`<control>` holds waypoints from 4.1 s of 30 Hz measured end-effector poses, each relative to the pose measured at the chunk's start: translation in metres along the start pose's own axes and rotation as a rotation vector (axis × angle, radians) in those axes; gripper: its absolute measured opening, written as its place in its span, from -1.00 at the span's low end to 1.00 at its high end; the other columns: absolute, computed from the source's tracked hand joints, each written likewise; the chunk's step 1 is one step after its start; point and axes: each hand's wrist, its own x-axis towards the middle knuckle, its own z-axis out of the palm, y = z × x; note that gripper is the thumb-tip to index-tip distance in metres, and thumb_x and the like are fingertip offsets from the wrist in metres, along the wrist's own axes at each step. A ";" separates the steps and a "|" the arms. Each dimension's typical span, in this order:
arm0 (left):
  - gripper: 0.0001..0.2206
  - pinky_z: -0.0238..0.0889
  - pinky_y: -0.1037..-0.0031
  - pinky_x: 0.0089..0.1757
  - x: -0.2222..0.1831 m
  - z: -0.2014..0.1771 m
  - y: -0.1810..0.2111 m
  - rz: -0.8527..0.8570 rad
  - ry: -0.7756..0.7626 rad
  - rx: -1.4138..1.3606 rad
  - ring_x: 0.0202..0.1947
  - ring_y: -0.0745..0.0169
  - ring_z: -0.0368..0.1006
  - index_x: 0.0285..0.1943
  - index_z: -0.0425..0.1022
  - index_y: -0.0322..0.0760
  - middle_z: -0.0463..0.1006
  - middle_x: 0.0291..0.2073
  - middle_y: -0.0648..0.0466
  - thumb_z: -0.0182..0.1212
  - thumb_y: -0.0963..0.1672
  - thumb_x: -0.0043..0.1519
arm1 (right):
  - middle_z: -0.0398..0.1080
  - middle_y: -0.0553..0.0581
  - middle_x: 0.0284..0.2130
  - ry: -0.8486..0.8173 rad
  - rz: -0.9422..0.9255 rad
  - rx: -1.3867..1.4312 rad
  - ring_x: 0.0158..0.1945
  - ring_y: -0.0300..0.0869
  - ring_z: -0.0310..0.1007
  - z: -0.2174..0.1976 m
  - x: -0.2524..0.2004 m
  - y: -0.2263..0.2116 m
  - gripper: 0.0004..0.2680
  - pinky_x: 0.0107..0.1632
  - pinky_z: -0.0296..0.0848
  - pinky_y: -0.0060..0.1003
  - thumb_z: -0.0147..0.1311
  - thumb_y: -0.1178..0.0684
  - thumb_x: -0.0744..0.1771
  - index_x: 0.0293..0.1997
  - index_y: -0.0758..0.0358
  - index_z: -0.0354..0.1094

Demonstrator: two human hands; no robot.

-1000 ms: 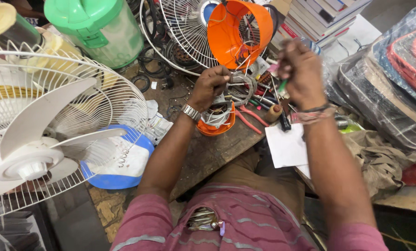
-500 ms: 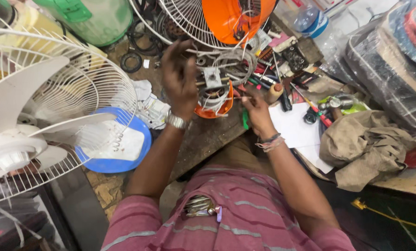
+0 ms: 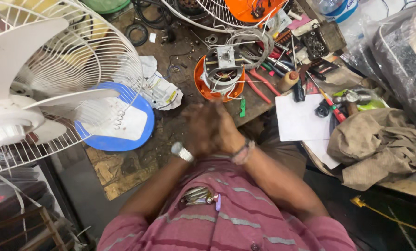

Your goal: The person works on a disassembled electric fan motor, using pliers and a screwdriver to strip wire insulation, twist connections, and adjust components on the motor housing. The workspace is cluttered with tools and fan parts.

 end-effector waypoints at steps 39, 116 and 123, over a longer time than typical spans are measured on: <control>-0.81 0.36 0.08 -0.16 -0.005 -0.034 -0.072 -0.235 -0.115 0.167 -0.16 -0.22 0.49 -0.02 0.47 -0.31 0.54 -0.18 -0.17 0.12 -0.17 0.21 | 0.50 0.27 -0.15 0.229 -0.624 -1.635 -0.18 0.03 0.51 -0.007 -0.056 -0.021 -0.65 -0.09 0.45 -0.15 0.19 0.10 0.31 0.21 0.38 0.33; -0.84 0.40 0.56 -0.29 0.098 0.035 0.035 -0.812 0.195 -0.914 -0.36 0.44 0.50 -0.07 0.56 -0.37 0.64 -0.32 0.03 0.31 -0.14 0.29 | 0.33 -0.08 -0.24 0.286 -0.164 -0.829 -0.25 -0.33 0.20 -0.050 -0.125 -0.067 -0.86 -0.16 0.23 -0.42 0.08 0.08 0.40 0.02 0.26 0.39; -0.85 0.42 0.49 -0.31 0.110 0.009 0.046 -0.661 0.104 -0.570 -0.39 0.37 0.60 -0.17 0.61 -0.30 0.68 -0.41 0.07 0.36 -0.11 0.22 | 0.33 -0.03 -0.26 0.324 -0.219 -1.134 -0.19 -0.30 0.27 -0.023 -0.123 -0.070 -0.82 -0.08 0.32 -0.38 0.07 0.03 0.38 0.06 0.20 0.36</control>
